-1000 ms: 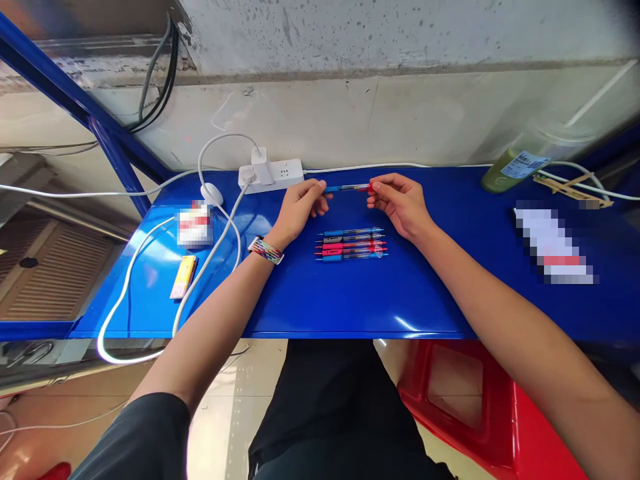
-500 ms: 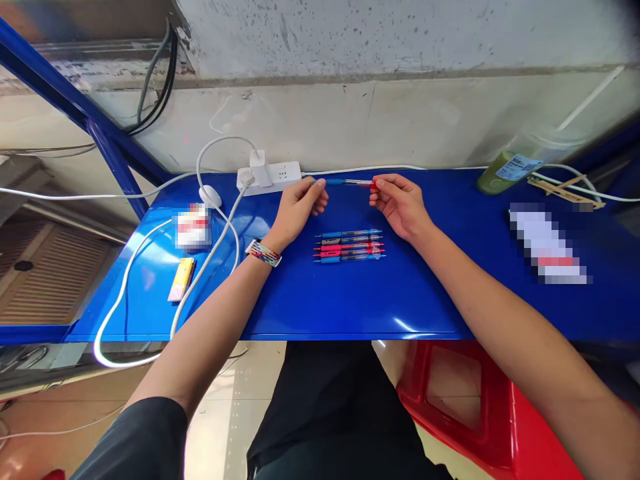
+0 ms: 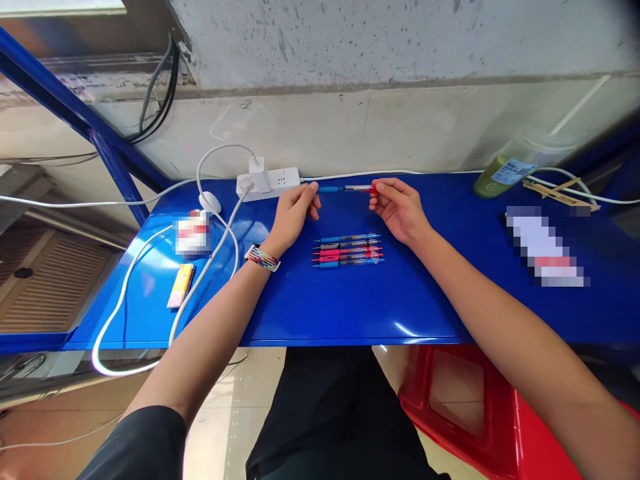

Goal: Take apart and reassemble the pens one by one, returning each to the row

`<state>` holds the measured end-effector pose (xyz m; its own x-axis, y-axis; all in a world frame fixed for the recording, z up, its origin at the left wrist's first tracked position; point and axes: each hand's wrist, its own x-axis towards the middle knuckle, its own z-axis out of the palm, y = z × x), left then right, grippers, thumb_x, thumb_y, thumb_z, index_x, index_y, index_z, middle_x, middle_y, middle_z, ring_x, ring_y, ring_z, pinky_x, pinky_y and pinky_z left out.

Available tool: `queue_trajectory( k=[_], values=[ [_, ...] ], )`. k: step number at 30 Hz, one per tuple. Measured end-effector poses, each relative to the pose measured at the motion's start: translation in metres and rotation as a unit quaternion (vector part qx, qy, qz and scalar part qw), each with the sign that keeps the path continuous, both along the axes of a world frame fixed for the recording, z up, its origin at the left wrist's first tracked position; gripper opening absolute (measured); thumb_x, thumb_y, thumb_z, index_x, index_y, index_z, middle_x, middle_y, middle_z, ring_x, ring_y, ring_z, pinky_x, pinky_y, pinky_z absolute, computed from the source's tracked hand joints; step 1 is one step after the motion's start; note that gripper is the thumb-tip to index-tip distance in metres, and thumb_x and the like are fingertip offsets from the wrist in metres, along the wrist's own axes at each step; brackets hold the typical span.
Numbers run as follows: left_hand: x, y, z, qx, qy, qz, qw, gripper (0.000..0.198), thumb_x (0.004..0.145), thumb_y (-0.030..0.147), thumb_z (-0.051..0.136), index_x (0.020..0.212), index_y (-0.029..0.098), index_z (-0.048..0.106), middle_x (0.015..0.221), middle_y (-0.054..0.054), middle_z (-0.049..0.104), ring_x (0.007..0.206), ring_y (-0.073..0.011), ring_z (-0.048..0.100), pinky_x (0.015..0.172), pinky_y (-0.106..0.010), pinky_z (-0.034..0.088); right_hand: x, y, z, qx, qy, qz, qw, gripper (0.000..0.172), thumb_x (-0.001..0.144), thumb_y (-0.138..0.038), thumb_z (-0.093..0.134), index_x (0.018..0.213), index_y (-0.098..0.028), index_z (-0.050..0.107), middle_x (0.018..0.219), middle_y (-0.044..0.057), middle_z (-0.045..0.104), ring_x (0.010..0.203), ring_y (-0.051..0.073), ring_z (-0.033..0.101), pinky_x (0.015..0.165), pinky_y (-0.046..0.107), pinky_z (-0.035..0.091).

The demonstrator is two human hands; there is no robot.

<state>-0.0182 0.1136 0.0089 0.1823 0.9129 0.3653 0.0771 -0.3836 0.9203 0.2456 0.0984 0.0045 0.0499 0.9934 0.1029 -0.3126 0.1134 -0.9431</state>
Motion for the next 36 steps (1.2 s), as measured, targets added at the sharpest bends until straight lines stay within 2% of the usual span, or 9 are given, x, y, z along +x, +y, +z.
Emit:
queue_trajectory(
  k=[4, 9, 13, 18, 25, 36],
  values=[
    [-0.003, 0.002, 0.0, -0.014, -0.018, 0.011, 1.0, 0.055, 0.112, 0.063, 0.069, 0.076, 0.022, 0.068, 0.061, 0.0, 0.063, 0.056, -0.012, 0.063, 0.059, -0.024, 0.053, 0.004, 0.002, 0.002, -0.011, 0.027, 0.001, 1.0, 0.037, 0.072, -0.043, 0.105, 0.093, -0.024, 0.081, 0.081, -0.004, 0.074, 0.068, 0.009, 0.07, 0.067, 0.021, 0.064],
    [-0.005, 0.001, 0.003, -0.046, -0.059, 0.019, 0.997, 0.034, 0.108, 0.045, 0.076, 0.084, 0.021, 0.071, 0.075, -0.001, 0.071, 0.06, -0.0101, 0.065, 0.057, -0.021, 0.053, 0.005, -0.001, 0.008, -0.034, 0.045, -0.014, 0.998, 0.026, 0.079, -0.037, 0.098, 0.087, -0.023, 0.078, 0.076, -0.003, 0.07, 0.064, 0.008, 0.065, 0.061, 0.02, 0.059],
    [-0.005, 0.001, 0.005, -0.047, -0.065, 0.022, 0.997, 0.032, 0.107, 0.034, 0.073, 0.079, 0.02, 0.073, 0.07, -0.001, 0.069, 0.058, -0.0096, 0.064, 0.056, -0.02, 0.052, 0.003, -0.004, 0.012, -0.04, 0.039, -0.028, 0.998, 0.027, 0.081, -0.038, 0.098, 0.082, -0.023, 0.076, 0.074, -0.002, 0.07, 0.061, 0.009, 0.061, 0.056, 0.02, 0.055],
    [-0.005, 0.001, 0.005, -0.04, -0.059, 0.018, 0.997, 0.035, 0.108, 0.035, 0.073, 0.076, 0.02, 0.076, 0.065, -0.001, 0.066, 0.058, -0.0101, 0.063, 0.057, -0.021, 0.052, 0.003, -0.004, 0.014, -0.028, 0.035, -0.05, 0.998, 0.027, 0.084, -0.036, 0.097, 0.078, -0.022, 0.074, 0.071, -0.002, 0.069, 0.058, 0.008, 0.059, 0.054, 0.021, 0.053],
    [-0.007, 0.001, 0.004, -0.032, -0.06, 0.016, 0.998, 0.036, 0.108, 0.038, 0.073, 0.077, 0.019, 0.076, 0.064, -0.001, 0.067, 0.058, -0.01, 0.063, 0.057, -0.021, 0.052, 0.006, -0.003, 0.015, -0.054, 0.06, -0.064, 0.995, 0.032, 0.089, -0.034, 0.095, 0.075, -0.021, 0.07, 0.069, -0.003, 0.066, 0.055, 0.007, 0.056, 0.052, 0.019, 0.051],
    [-0.007, 0.001, 0.004, -0.03, -0.055, 0.015, 0.998, 0.039, 0.107, 0.043, 0.075, 0.075, 0.02, 0.077, 0.064, -0.001, 0.066, 0.058, -0.0107, 0.062, 0.058, -0.022, 0.051, 0.008, -0.001, 0.012, -0.037, 0.068, -0.068, 0.995, 0.036, 0.084, -0.036, 0.099, 0.073, -0.022, 0.068, 0.068, -0.003, 0.066, 0.055, 0.007, 0.057, 0.052, 0.019, 0.051]
  ],
)
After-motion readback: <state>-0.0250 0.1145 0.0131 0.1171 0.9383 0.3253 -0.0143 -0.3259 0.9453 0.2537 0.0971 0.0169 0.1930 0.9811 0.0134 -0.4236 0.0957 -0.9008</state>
